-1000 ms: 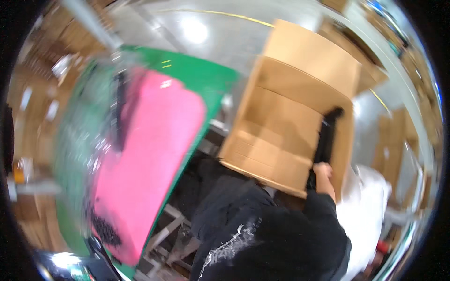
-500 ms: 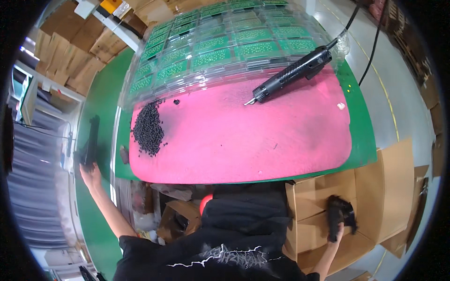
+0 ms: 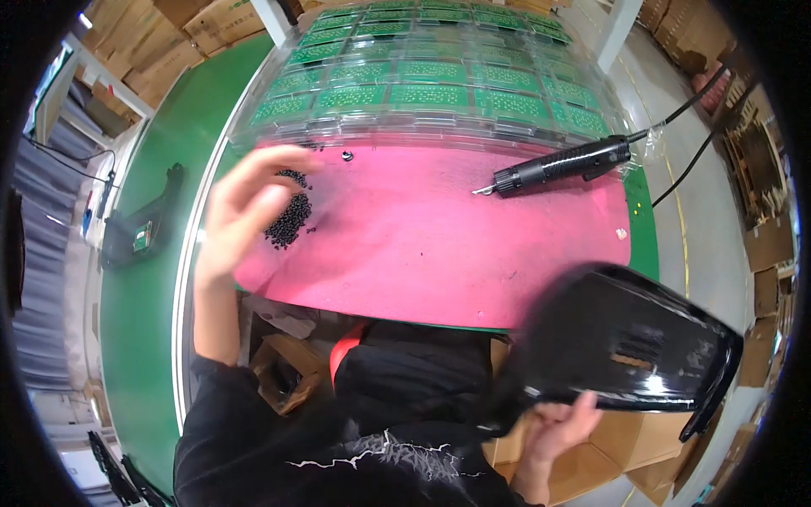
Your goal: Assembling a circuit board into a plastic housing using an electric screwdriver.
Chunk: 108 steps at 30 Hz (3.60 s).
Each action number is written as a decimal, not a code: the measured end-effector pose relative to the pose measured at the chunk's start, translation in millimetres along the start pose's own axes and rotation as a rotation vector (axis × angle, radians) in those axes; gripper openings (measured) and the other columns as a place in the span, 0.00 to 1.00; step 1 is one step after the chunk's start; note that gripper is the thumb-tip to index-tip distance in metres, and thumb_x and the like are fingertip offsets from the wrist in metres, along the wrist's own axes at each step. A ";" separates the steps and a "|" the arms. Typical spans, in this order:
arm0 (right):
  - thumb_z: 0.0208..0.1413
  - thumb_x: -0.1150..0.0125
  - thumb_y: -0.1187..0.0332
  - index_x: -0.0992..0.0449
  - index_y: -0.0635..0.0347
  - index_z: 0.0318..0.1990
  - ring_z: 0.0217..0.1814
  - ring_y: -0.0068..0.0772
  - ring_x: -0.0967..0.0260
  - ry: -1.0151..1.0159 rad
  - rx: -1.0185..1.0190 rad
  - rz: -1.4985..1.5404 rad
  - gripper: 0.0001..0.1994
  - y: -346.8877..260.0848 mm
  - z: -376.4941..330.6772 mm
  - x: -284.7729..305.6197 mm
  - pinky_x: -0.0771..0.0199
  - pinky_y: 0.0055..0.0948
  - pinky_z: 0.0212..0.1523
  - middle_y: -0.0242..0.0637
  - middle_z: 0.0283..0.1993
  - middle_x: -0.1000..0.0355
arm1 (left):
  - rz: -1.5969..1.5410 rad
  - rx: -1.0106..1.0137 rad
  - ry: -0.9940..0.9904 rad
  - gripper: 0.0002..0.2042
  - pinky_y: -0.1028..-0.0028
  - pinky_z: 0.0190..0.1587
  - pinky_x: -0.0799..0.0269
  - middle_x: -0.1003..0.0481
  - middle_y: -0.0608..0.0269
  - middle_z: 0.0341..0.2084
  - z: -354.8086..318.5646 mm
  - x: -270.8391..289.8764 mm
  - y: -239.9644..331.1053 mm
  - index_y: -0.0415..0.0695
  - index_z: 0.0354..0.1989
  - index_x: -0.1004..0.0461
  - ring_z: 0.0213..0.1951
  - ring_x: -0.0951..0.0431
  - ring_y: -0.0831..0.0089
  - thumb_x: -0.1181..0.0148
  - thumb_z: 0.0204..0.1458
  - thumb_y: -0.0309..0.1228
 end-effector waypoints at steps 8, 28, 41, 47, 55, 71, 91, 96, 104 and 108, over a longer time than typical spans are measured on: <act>0.71 0.55 0.64 0.31 0.63 0.40 0.15 0.16 0.44 -0.898 -0.131 -0.151 0.12 36.6 -25.8 -68.8 0.45 0.17 0.17 0.33 0.19 0.34 | 0.603 -0.193 -0.429 0.28 0.62 0.61 0.38 0.30 0.50 0.55 43.1 -81.7 -32.0 0.38 0.61 0.34 0.57 0.32 0.54 0.37 0.55 0.39; 0.60 0.43 0.60 0.30 0.55 0.59 0.68 0.45 0.42 -1.099 1.441 -1.123 0.21 -23.7 -2.8 -450.2 0.40 0.50 0.64 0.46 0.67 0.39 | 0.575 -0.280 -0.190 0.07 0.63 0.46 0.35 0.24 0.62 0.33 34.3 -58.4 -58.5 0.42 0.33 0.23 0.42 0.28 0.63 0.36 0.50 0.32; 0.51 0.46 0.80 0.27 0.61 0.54 0.61 0.44 0.34 -0.809 1.779 -0.640 0.20 8.7 7.0 -537.1 0.35 0.45 0.60 0.38 0.56 0.28 | 0.433 -0.381 0.004 0.07 0.63 0.50 0.35 0.27 0.60 0.36 41.0 -44.9 -47.5 0.41 0.38 0.23 0.46 0.28 0.61 0.38 0.53 0.29; 0.55 0.43 0.79 0.23 0.64 0.48 0.44 0.43 0.24 -1.157 1.161 -0.438 0.13 -68.8 -16.8 -427.0 0.26 0.31 0.47 0.43 0.45 0.23 | 0.615 -0.355 0.408 0.32 0.58 0.64 0.41 0.32 0.54 0.57 45.7 -0.6 -26.9 0.43 0.57 0.30 0.59 0.35 0.52 0.29 0.38 0.22; 0.60 0.42 0.77 0.22 0.65 0.50 0.44 0.26 0.23 -1.333 0.833 -0.354 0.12 -75.8 -22.7 -310.7 0.26 0.23 0.43 0.41 0.44 0.20 | 0.608 -0.474 0.246 0.34 0.58 0.58 0.34 0.28 0.55 0.50 38.0 -12.9 -17.6 0.41 0.57 0.28 0.55 0.32 0.52 0.26 0.35 0.25; 0.56 0.34 0.76 0.24 0.66 0.35 0.27 0.28 0.22 -1.204 0.922 -0.545 0.04 -75.1 5.0 -217.8 0.26 0.21 0.29 0.38 0.28 0.22 | 0.283 -0.598 -0.149 0.32 0.68 0.35 0.32 0.25 0.55 0.33 28.2 -46.8 -6.7 0.36 0.41 0.19 0.31 0.27 0.63 0.26 0.26 0.46; 0.35 0.19 0.67 0.23 0.64 0.47 0.48 0.43 0.24 -1.430 0.738 -0.676 0.28 -15.4 31.7 -202.5 0.25 0.35 0.52 0.44 0.46 0.22 | 0.251 -0.104 -0.503 0.30 0.75 0.29 0.28 0.29 0.60 0.43 20.7 -73.7 -41.5 0.40 0.48 0.24 0.30 0.25 0.72 0.24 0.30 0.33; 0.37 0.21 0.70 0.23 0.64 0.48 0.54 0.45 0.27 -1.400 0.729 -0.696 0.26 -12.8 29.9 -207.0 0.27 0.37 0.55 0.43 0.52 0.24 | 0.380 -0.054 -0.507 0.31 0.69 0.32 0.26 0.30 0.58 0.45 19.7 -74.4 -43.8 0.41 0.51 0.26 0.31 0.24 0.63 0.24 0.33 0.35; 0.36 0.21 0.71 0.25 0.64 0.47 0.56 0.48 0.30 -1.377 0.868 -0.747 0.27 -8.9 26.1 -207.6 0.29 0.39 0.56 0.43 0.54 0.27 | 0.437 -0.011 -0.557 0.31 0.65 0.36 0.25 0.29 0.57 0.46 20.4 -78.1 -50.2 0.42 0.51 0.27 0.36 0.22 0.57 0.24 0.35 0.36; 0.35 0.21 0.71 0.25 0.63 0.47 0.55 0.48 0.31 -1.382 0.878 -0.740 0.27 -9.1 24.1 -209.0 0.29 0.39 0.56 0.43 0.54 0.28 | 0.451 -0.014 -0.574 0.31 0.62 0.40 0.25 0.29 0.56 0.46 19.9 -77.0 -49.1 0.41 0.51 0.27 0.40 0.22 0.53 0.24 0.35 0.37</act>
Point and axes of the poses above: each hand's wrist, its own z-axis towards the middle knuckle, its own x-axis out of the back of the hand, y = z × x, the point moved 5 cm from there along z, towards the middle knuckle
